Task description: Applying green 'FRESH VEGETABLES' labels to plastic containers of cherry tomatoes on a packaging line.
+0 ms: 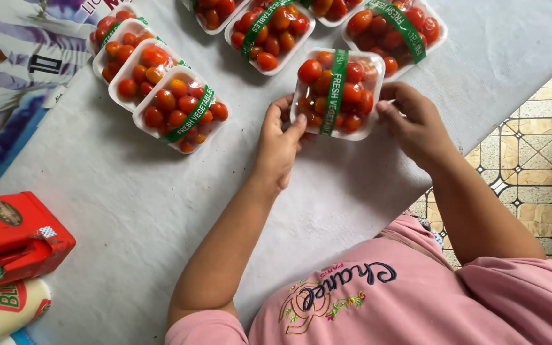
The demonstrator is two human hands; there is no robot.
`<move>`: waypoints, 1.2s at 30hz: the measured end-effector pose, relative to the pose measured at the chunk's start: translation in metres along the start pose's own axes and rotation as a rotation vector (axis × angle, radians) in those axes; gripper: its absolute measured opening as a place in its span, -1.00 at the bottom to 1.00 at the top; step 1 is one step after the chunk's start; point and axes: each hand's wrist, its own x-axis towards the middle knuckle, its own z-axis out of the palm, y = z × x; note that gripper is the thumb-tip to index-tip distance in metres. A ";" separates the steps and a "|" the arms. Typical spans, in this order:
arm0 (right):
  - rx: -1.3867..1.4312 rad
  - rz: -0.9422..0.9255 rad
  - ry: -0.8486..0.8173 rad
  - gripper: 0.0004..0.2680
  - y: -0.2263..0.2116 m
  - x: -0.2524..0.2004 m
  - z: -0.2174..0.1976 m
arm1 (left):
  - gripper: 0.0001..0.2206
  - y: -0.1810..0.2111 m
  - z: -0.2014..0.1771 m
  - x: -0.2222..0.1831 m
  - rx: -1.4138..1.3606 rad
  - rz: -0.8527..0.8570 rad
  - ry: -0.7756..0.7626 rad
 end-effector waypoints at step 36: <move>0.367 -0.490 -0.345 -0.80 -0.157 0.071 0.169 | -0.91 0.012 -0.189 -0.065 0.318 0.157 0.476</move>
